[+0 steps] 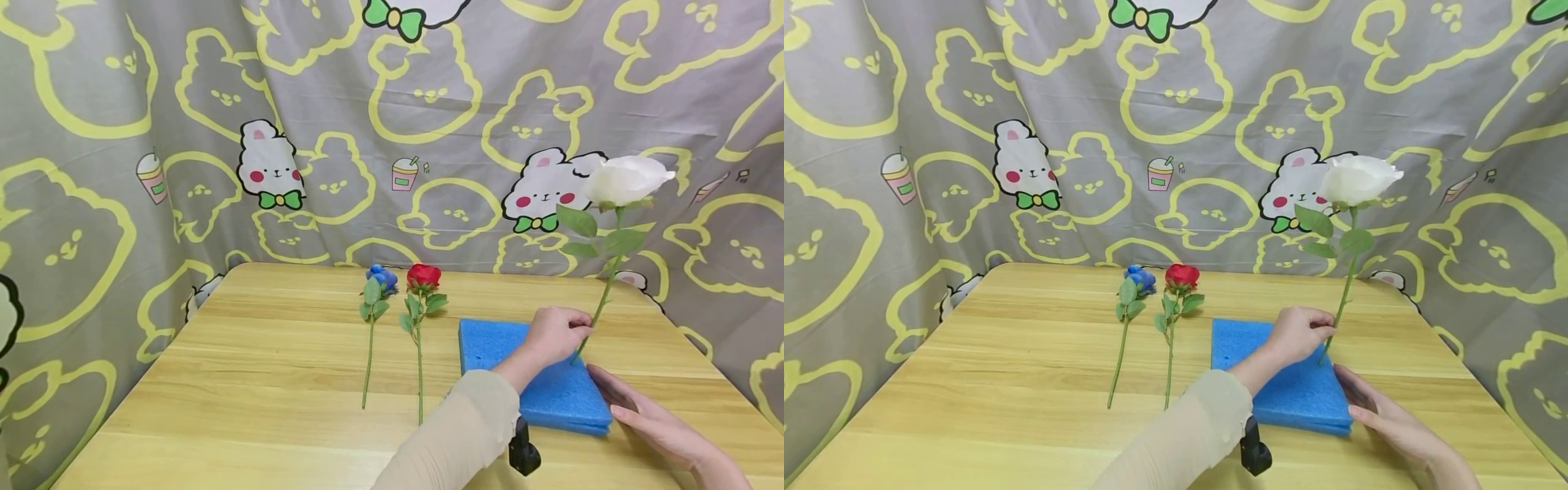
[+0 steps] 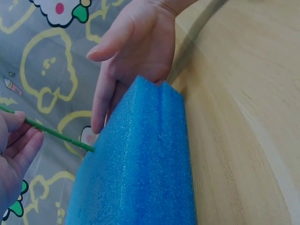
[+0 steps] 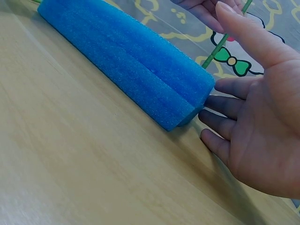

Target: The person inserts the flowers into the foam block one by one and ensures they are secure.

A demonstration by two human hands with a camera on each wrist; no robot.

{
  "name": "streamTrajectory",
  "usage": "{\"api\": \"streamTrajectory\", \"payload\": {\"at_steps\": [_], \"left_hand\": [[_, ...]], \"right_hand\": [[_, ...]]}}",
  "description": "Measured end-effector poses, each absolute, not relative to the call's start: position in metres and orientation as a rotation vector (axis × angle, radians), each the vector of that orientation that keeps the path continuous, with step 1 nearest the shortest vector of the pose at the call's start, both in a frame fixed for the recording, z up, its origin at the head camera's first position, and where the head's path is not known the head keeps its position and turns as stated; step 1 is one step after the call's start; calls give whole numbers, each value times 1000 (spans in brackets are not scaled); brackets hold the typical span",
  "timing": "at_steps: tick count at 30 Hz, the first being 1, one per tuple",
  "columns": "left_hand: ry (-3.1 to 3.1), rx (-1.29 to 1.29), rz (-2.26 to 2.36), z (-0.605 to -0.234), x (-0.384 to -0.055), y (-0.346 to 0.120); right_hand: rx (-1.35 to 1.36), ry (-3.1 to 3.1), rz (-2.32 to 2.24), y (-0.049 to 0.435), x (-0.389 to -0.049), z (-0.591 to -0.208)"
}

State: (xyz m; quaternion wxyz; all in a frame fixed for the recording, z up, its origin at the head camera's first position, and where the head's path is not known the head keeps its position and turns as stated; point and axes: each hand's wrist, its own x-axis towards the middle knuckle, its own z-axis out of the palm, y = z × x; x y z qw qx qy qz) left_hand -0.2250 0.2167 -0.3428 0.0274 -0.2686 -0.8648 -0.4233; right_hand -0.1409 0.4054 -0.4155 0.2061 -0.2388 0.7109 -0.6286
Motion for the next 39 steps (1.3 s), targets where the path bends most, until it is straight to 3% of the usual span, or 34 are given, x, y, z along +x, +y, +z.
{"api": "streamTrajectory", "payload": {"at_steps": [39], "left_hand": [[-2767, -808, -1307, -349, -228, 207]], "right_hand": [[-765, 1810, -1805, 410, -140, -419]]}}
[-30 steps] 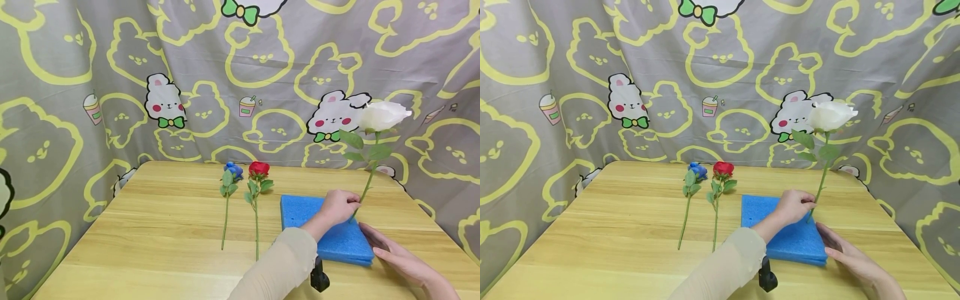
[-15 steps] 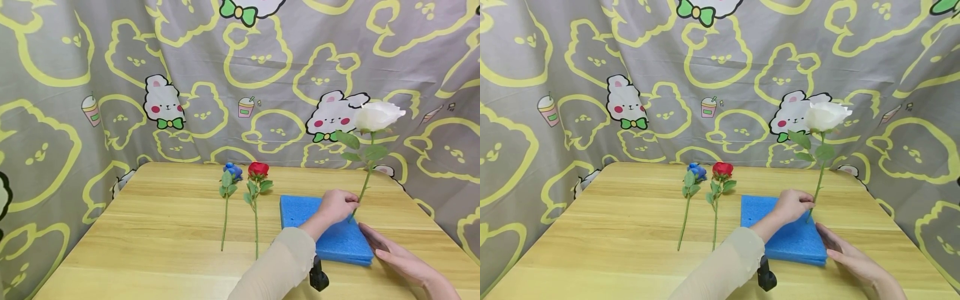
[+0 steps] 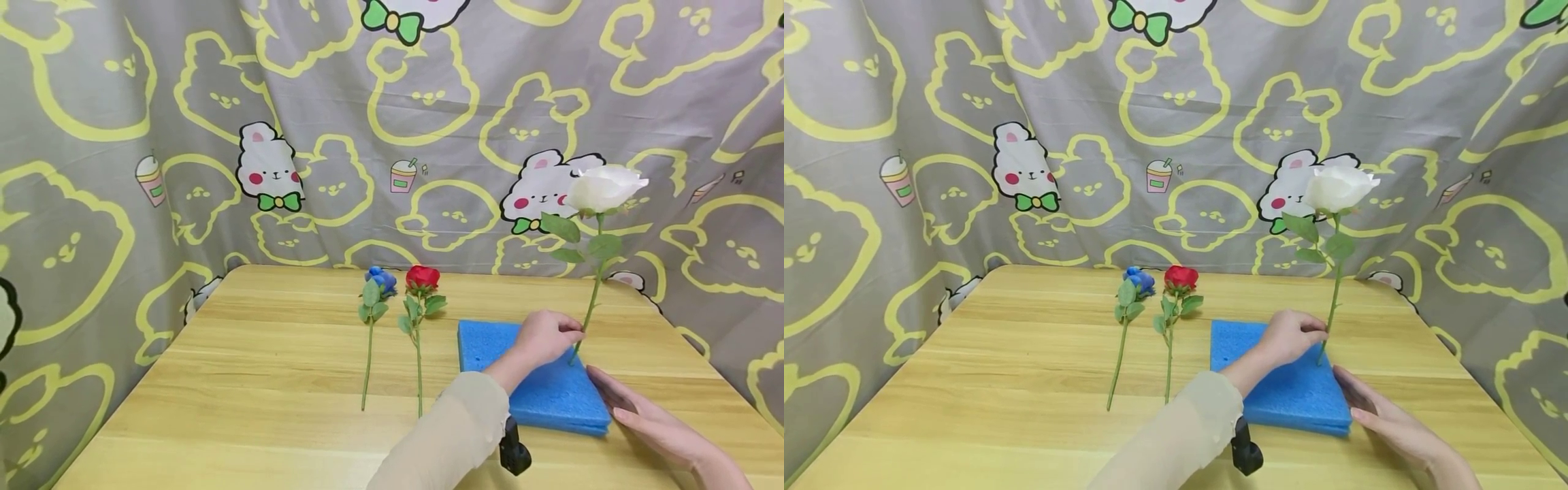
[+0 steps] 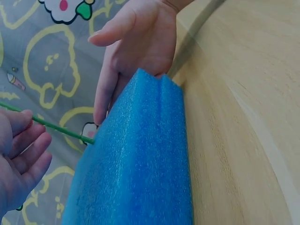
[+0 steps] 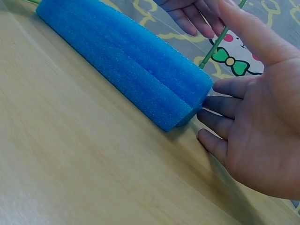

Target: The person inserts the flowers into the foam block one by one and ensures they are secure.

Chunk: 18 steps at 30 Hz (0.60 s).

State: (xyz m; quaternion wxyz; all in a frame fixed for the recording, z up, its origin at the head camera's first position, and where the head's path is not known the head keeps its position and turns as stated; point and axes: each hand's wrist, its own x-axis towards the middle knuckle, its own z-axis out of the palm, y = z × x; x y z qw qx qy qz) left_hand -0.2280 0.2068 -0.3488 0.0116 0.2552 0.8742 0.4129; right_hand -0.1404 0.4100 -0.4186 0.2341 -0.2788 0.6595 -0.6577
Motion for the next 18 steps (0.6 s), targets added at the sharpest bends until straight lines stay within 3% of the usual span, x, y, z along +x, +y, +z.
{"api": "streamTrajectory", "payload": {"at_steps": [18], "left_hand": [[2604, 727, 1532, -344, -241, 157]], "right_hand": [[-745, 1845, -1795, 409, -140, -419]]}}
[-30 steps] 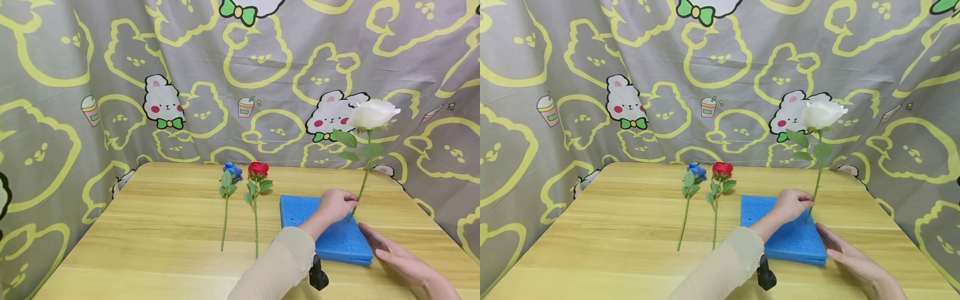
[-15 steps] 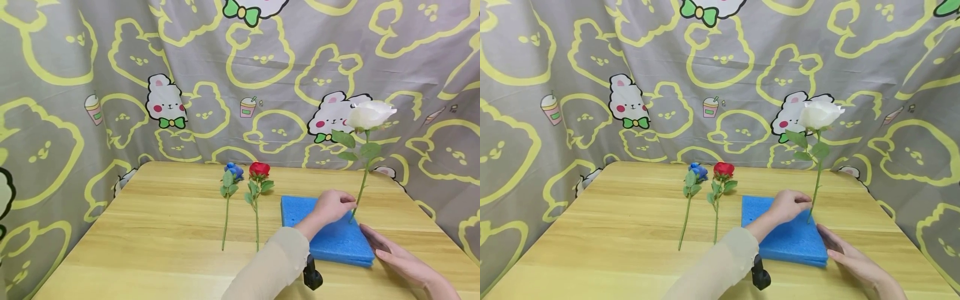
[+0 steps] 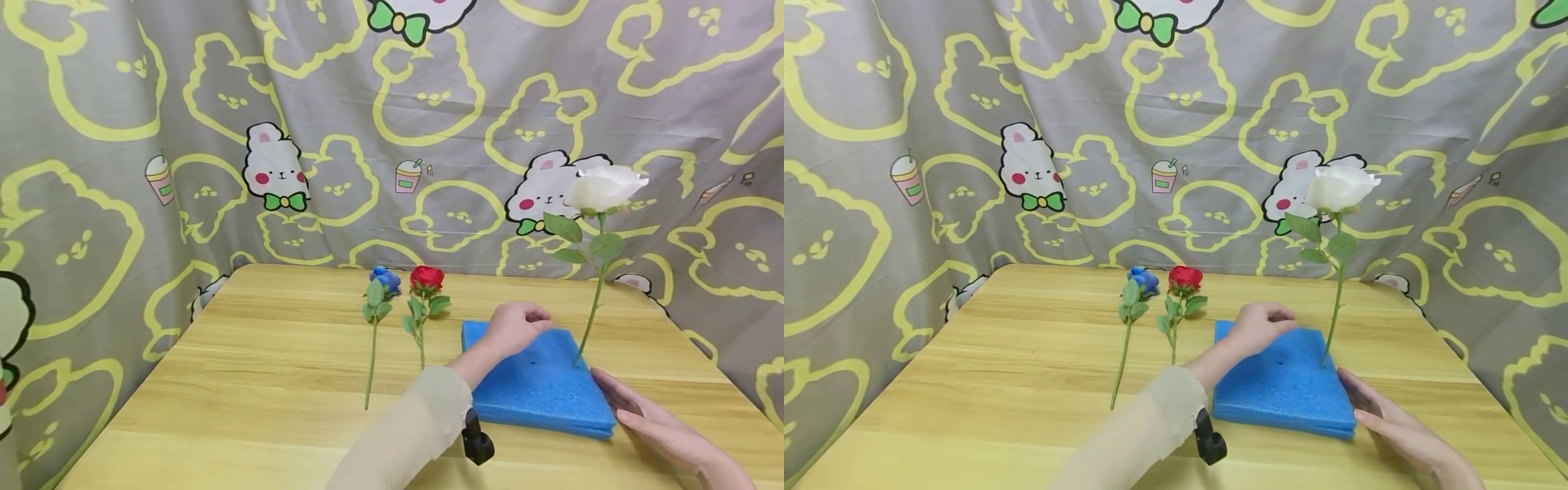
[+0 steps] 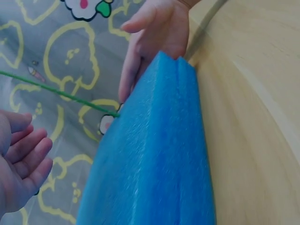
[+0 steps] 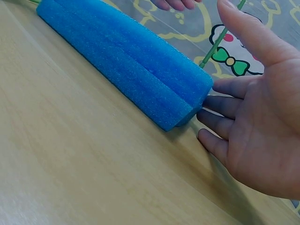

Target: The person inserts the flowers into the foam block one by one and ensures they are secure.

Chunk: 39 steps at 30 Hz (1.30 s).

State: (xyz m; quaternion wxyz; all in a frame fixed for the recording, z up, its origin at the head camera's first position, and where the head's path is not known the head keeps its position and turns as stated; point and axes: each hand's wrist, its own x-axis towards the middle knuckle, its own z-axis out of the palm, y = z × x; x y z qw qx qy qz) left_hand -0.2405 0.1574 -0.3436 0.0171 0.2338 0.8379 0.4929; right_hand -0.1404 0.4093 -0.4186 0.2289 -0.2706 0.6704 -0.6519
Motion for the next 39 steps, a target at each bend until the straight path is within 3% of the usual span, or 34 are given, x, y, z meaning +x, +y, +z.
{"api": "streamTrajectory", "payload": {"at_steps": [17, 24, 39], "left_hand": [[2378, 578, 1853, -330, -257, 71], [2365, 546, 1946, -335, -265, 32], [2427, 223, 2054, -356, -273, -53]], "right_hand": [[-694, 1891, -1781, 407, -140, -415], [-675, 1928, -1770, 407, -139, -415], [-669, 1899, -1790, 408, -140, -416]]}}
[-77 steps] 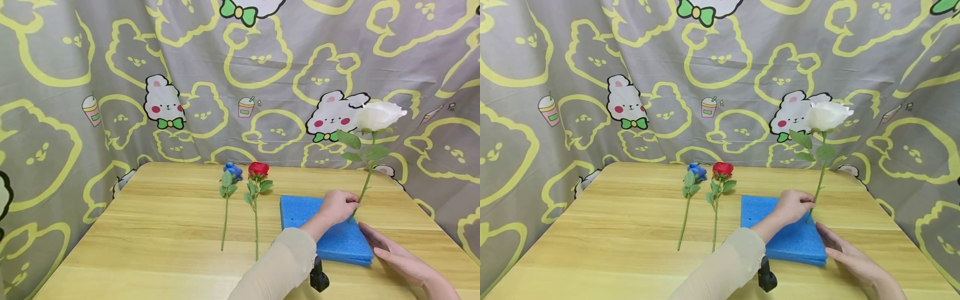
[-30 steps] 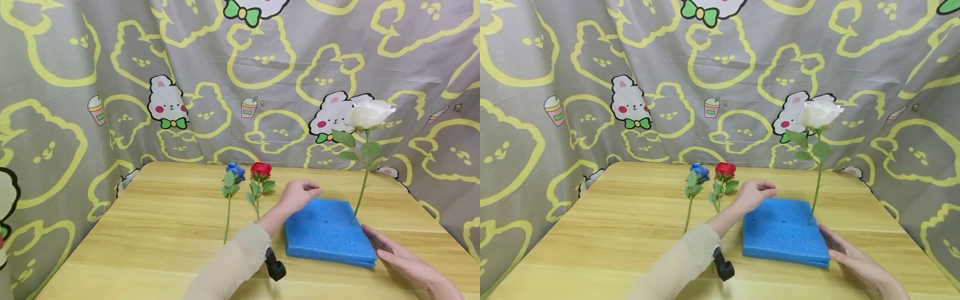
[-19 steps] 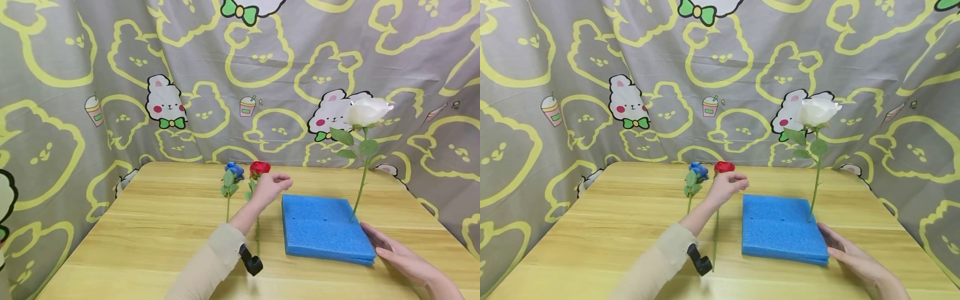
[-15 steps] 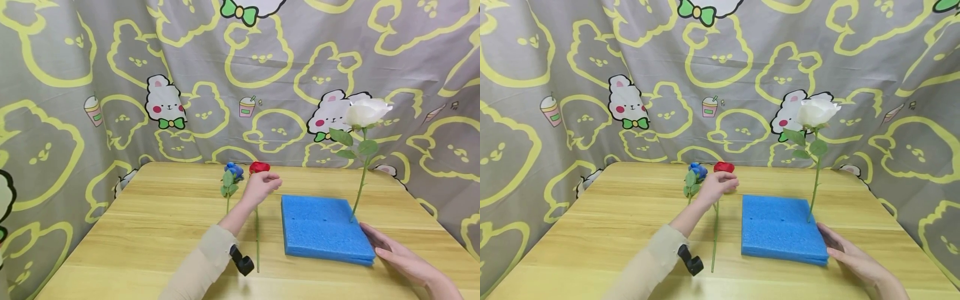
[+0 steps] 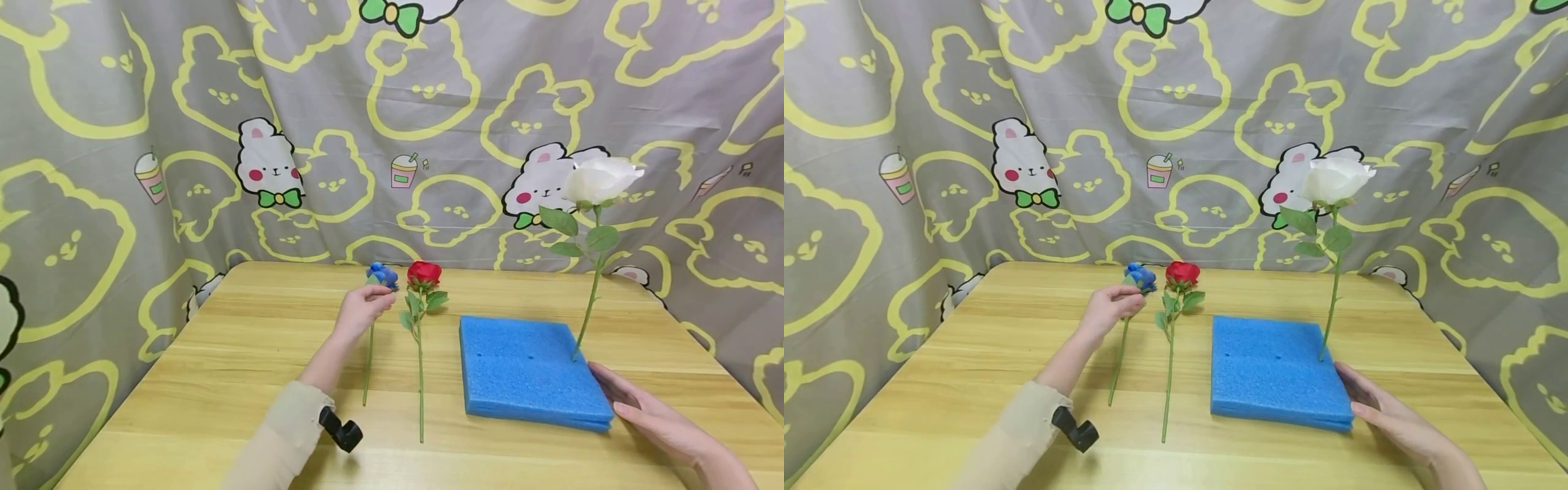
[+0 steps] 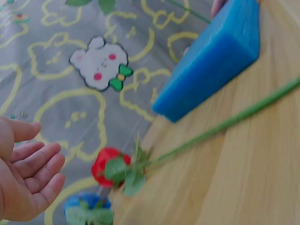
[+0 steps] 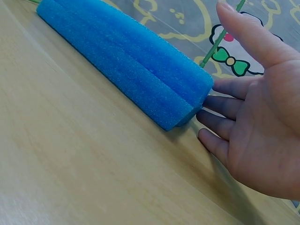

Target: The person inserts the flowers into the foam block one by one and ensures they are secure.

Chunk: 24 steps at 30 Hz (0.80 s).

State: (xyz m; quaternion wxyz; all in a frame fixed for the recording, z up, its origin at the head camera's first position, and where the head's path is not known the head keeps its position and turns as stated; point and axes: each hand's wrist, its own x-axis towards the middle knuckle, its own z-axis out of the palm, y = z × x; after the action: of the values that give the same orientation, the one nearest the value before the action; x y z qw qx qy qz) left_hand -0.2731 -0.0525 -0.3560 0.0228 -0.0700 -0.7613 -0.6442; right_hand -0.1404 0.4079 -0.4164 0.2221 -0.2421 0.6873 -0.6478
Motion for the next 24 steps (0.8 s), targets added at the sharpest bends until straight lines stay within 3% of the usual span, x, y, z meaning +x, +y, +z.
{"api": "streamTrajectory", "payload": {"at_steps": [12, 24], "left_hand": [[-2430, -97, -1995, -381, -271, -87], [-2488, -52, -1976, -405, -262, -92]], "right_hand": [[-653, 1910, -1784, 407, -141, -416], [-627, 1870, -1799, 408, -142, -417]]}}
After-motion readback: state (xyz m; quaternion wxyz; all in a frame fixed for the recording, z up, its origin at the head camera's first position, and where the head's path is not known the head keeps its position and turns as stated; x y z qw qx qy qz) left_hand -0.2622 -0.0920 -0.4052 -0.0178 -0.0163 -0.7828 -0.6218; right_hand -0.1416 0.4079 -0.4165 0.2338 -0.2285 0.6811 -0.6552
